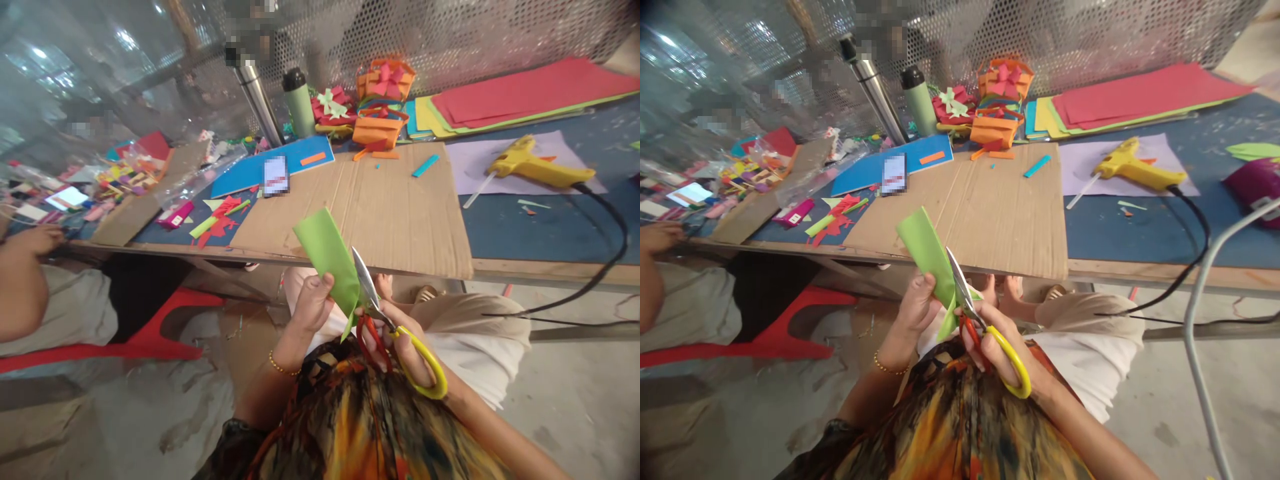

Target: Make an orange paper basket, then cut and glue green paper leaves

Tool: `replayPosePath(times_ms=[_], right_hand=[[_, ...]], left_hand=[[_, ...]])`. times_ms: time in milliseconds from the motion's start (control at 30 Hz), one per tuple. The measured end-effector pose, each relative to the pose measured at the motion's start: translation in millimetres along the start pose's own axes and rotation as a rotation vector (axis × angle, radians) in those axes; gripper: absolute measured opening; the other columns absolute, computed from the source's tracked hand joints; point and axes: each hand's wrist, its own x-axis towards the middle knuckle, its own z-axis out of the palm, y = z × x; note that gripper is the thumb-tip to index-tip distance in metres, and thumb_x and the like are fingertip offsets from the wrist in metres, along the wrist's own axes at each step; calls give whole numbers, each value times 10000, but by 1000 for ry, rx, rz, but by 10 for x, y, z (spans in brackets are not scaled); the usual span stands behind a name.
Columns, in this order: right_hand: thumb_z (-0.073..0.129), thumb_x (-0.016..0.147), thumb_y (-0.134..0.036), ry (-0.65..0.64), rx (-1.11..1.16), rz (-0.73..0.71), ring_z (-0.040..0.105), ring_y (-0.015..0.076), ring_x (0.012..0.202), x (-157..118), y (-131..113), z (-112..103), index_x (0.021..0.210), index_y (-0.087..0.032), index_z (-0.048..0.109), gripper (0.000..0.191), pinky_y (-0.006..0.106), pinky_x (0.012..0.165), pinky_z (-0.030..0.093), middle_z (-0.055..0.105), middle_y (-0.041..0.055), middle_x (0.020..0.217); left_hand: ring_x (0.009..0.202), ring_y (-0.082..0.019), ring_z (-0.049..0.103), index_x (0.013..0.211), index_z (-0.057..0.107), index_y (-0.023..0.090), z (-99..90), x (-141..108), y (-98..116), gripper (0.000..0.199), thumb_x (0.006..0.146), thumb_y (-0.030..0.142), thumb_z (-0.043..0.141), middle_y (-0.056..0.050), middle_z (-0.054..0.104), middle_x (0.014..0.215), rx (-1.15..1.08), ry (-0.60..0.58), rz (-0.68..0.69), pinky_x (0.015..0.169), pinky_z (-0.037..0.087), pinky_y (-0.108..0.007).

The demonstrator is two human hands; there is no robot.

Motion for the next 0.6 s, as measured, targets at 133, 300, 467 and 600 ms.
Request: replayPosePath(times_ms=[133,300,467,600], right_hand=[[571,983,-822,1,-11,-19,385,71,424,-14,-26,38,1287,-202,645,694,214,402,303,517,-55,672],[604,998,-776,18,5,-24,345,58,417,-24,-19,53,1291,-217,648,632,208,406,303,490,-76,666],[601,1007,-761,26,-23,-10,353,62,415,-44,13,35,1299,-207,640,628,218,395,295,517,-61,689],[563,1015,-772,34,-60,-5,395,73,444,-38,20,21,1299,-212,634,632,238,409,309,559,-27,759]], left_hand=[[1042,-357,809,749,785,168,-5,-11,-13,662,461,709,1035,-82,811,757,-24,8,-6,909,662,-444],[1010,-312,810,707,760,185,1,-18,-11,616,468,674,1048,-45,788,716,-43,13,-2,895,657,-401],[957,-309,809,678,766,180,-6,-14,-17,632,449,703,1035,-58,788,711,-10,7,-7,846,652,-395],[959,-315,801,666,774,182,-47,0,-6,623,470,720,1021,-65,790,713,43,-9,9,823,640,-394]])
